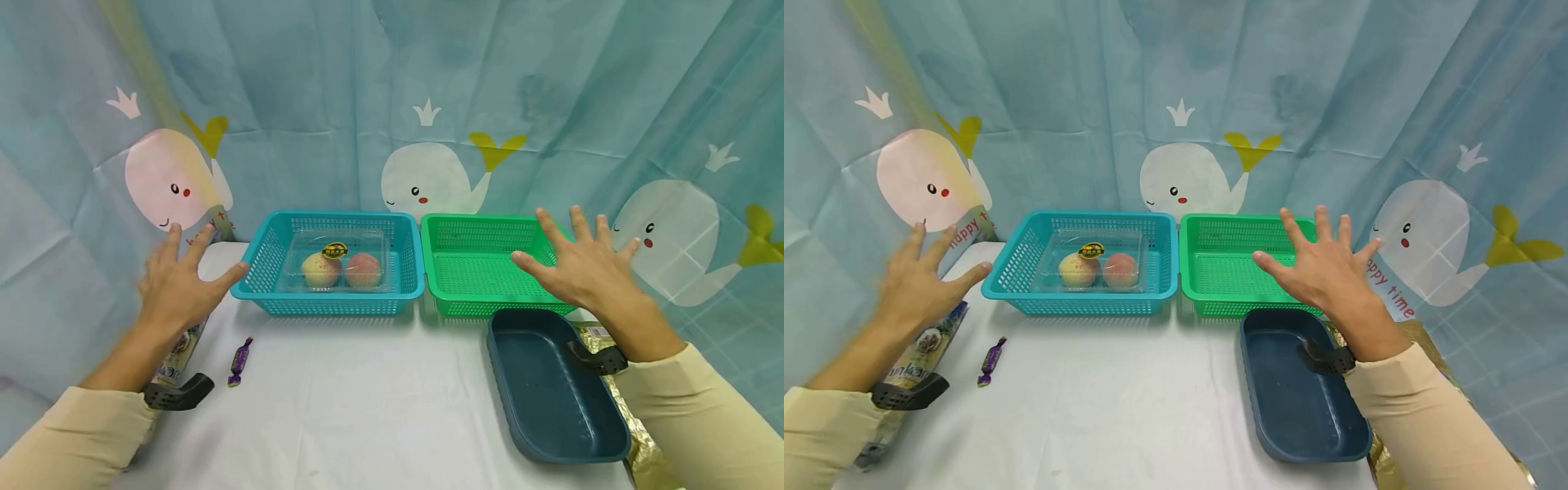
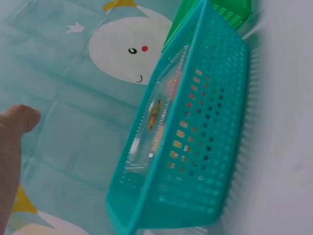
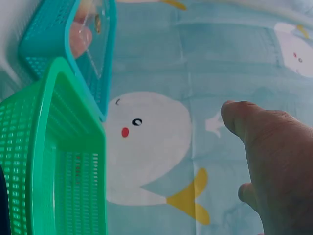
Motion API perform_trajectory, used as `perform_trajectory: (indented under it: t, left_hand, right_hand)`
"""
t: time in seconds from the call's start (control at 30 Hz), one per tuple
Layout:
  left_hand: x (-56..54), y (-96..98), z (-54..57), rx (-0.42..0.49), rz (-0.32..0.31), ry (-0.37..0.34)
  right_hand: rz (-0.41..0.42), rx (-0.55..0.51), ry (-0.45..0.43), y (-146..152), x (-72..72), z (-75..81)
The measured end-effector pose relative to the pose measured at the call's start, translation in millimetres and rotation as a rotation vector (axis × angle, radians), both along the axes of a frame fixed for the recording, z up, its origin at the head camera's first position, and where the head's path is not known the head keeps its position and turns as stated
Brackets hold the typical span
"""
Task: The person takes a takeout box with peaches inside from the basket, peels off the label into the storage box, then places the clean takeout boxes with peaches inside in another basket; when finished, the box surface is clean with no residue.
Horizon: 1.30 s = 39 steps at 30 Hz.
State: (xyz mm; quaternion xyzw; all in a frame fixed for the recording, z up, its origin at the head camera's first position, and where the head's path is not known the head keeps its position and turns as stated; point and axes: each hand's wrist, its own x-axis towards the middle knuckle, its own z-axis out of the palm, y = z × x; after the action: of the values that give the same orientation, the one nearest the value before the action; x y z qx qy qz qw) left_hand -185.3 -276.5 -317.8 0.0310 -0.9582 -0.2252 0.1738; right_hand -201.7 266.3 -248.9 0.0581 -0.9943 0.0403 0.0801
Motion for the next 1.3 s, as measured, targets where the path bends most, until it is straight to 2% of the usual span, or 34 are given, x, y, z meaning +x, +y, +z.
perform_trajectory:
  t: [0.13, 0.43, 0.63, 0.9, 1.03, 1.3]
  left_hand:
    - [-1.2, 0.5, -11.6, 0.088, -0.014, 0.024]
    - [-3.3, 1.6, -33.7, 0.288, -0.014, 0.028]
    - [-8.7, -2.2, -50.8, 0.382, -0.044, 0.001]
    - [-18.4, 1.2, -69.9, 0.601, -0.070, -0.045]
    - [-23.2, 1.8, -78.5, 0.637, -0.097, -0.057]
    - [-29.3, 0.0, -87.5, 0.650, -0.136, -0.053]
  right_hand:
    - [0.013, -0.013, 0.012, -3.6, -2.0, -2.7]
    - [0.040, -0.027, 0.014, -13.8, -7.0, -6.2]
    - [0.056, -0.034, 0.021, -19.1, -8.2, -8.1]
    - [0.068, -0.032, 0.034, -22.9, -8.8, -11.5]
    - [0.075, -0.036, 0.027, -25.6, -9.6, -14.3]
    - [0.102, -0.048, 0.036, -31.7, -11.5, -15.5]
